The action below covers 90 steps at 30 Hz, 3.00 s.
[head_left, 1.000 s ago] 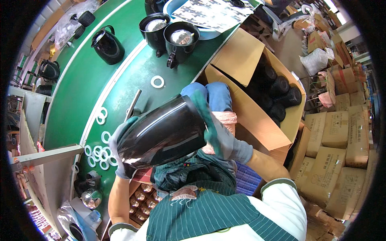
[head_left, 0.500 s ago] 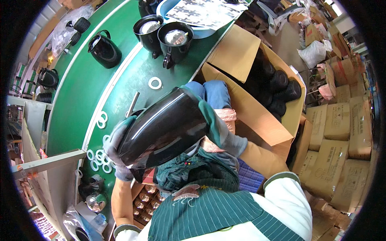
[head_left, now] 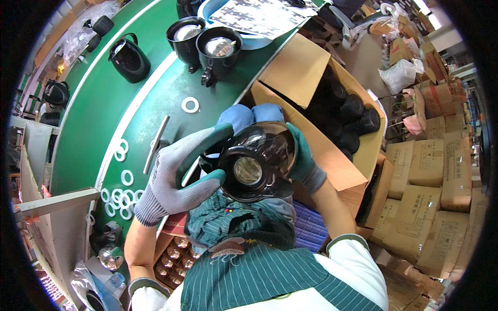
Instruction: The person assembles black electric kettles by inserting a metal rod into the base, attaching a lid, and placing a white ring on top. The person handles the kettles one at a time and places the finished units on a green workbench.
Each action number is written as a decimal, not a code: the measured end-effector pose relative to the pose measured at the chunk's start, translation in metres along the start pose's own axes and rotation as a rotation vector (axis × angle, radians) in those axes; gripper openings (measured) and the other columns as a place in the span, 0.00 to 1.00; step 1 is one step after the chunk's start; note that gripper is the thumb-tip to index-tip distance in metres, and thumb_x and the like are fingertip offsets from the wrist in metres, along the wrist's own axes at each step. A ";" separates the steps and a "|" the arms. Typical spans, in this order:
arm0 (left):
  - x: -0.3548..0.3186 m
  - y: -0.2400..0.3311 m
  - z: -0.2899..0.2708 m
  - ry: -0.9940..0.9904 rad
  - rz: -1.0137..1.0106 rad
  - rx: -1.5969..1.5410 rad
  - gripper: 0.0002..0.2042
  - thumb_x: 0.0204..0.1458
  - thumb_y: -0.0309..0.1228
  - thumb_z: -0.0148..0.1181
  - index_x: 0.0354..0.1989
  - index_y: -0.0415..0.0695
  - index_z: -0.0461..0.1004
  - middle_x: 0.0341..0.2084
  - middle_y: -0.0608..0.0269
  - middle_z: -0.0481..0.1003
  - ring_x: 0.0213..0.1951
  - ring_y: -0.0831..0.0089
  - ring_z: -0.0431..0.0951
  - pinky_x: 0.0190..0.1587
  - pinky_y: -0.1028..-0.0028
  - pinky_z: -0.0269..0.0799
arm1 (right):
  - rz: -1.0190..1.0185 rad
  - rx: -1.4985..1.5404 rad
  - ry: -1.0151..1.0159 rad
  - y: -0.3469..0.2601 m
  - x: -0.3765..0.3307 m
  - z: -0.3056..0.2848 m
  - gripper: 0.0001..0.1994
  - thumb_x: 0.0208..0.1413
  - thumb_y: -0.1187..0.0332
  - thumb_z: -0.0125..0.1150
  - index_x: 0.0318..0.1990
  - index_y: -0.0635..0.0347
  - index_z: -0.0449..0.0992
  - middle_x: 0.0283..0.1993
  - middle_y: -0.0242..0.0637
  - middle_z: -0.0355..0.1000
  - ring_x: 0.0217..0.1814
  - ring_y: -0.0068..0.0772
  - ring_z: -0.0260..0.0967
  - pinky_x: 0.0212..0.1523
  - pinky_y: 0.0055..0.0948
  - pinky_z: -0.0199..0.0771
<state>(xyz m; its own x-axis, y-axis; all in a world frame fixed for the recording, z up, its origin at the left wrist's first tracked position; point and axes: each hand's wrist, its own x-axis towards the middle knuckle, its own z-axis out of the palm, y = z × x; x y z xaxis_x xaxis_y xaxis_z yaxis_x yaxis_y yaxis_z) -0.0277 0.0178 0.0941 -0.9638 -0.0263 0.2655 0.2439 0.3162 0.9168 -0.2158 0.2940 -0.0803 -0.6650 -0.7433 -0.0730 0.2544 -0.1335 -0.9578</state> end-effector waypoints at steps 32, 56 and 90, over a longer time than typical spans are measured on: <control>0.000 0.045 0.084 0.245 0.559 0.589 0.14 0.35 0.38 0.71 0.31 0.48 0.83 0.41 0.60 0.76 0.52 0.52 0.73 0.60 0.44 0.66 | -0.165 0.265 -0.113 0.057 -0.062 0.020 0.31 0.70 0.58 0.51 0.75 0.58 0.54 0.76 0.47 0.55 0.77 0.46 0.57 0.75 0.46 0.61; -0.015 0.054 0.079 0.236 0.275 0.728 0.29 0.25 0.45 0.76 0.42 0.49 0.84 0.42 0.62 0.79 0.51 0.54 0.77 0.55 0.46 0.74 | -0.323 0.001 0.121 0.001 -0.054 -0.017 0.33 0.68 0.50 0.53 0.73 0.59 0.60 0.71 0.46 0.65 0.72 0.42 0.64 0.70 0.44 0.68; 0.048 -0.010 0.049 -0.453 -0.254 0.684 0.33 0.52 0.46 0.68 0.63 0.43 0.68 0.36 0.47 0.79 0.37 0.48 0.83 0.40 0.58 0.79 | 0.035 0.421 0.151 -0.039 0.000 0.071 0.33 0.74 0.46 0.39 0.70 0.68 0.62 0.61 0.51 0.73 0.62 0.39 0.75 0.66 0.37 0.73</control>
<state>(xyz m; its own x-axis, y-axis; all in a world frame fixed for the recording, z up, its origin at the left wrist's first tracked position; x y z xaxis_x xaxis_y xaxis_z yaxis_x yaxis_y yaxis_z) -0.0817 0.0596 0.0829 -0.9659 0.1614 -0.2022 0.0362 0.8582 0.5120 -0.1761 0.2526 -0.0235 -0.7377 -0.6525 -0.1733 0.5218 -0.3882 -0.7596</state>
